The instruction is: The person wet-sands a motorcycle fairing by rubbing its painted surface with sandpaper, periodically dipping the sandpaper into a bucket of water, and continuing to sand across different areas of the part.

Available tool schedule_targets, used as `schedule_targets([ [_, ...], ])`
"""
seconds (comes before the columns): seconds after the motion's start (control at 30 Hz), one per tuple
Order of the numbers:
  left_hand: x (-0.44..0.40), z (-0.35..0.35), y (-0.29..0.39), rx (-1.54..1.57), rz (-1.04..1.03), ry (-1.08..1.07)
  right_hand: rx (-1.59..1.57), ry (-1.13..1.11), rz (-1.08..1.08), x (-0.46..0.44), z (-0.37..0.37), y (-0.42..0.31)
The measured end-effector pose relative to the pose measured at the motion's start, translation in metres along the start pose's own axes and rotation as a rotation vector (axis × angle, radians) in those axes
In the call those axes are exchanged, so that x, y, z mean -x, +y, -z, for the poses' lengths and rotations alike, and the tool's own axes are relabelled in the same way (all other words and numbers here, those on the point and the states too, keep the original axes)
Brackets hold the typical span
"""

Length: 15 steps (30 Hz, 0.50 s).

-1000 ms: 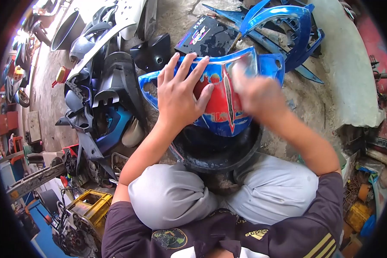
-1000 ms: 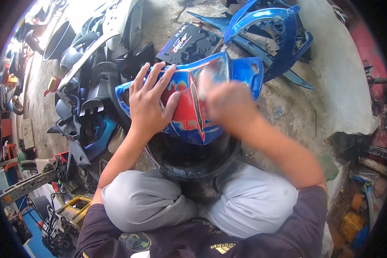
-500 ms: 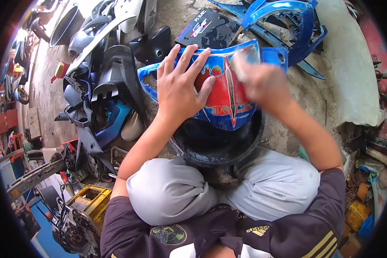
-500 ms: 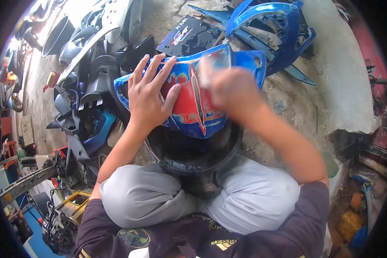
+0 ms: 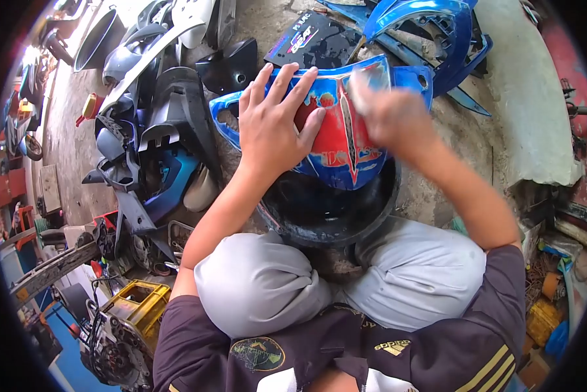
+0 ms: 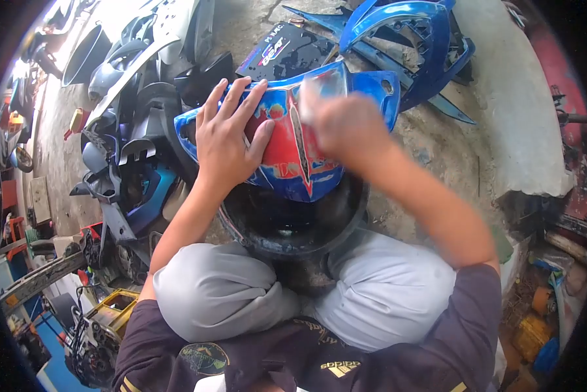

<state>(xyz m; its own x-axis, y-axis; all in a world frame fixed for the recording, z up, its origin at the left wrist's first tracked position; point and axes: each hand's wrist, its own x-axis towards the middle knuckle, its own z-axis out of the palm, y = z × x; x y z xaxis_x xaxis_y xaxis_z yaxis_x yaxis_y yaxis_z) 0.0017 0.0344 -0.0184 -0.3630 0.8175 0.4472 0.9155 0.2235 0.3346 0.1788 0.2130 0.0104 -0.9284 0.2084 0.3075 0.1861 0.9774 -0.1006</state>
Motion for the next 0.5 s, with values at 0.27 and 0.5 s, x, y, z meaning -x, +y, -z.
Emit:
schedule_targets([
  [0.27,-0.004,-0.001,-0.005,0.001,0.000,-0.007,-0.063,-0.043,0.045,0.006,0.010,0.004],
  [0.5,0.000,-0.003,-0.006,-0.002,0.001,0.005,-0.020,-0.086,0.095,-0.027,0.002,0.016],
])
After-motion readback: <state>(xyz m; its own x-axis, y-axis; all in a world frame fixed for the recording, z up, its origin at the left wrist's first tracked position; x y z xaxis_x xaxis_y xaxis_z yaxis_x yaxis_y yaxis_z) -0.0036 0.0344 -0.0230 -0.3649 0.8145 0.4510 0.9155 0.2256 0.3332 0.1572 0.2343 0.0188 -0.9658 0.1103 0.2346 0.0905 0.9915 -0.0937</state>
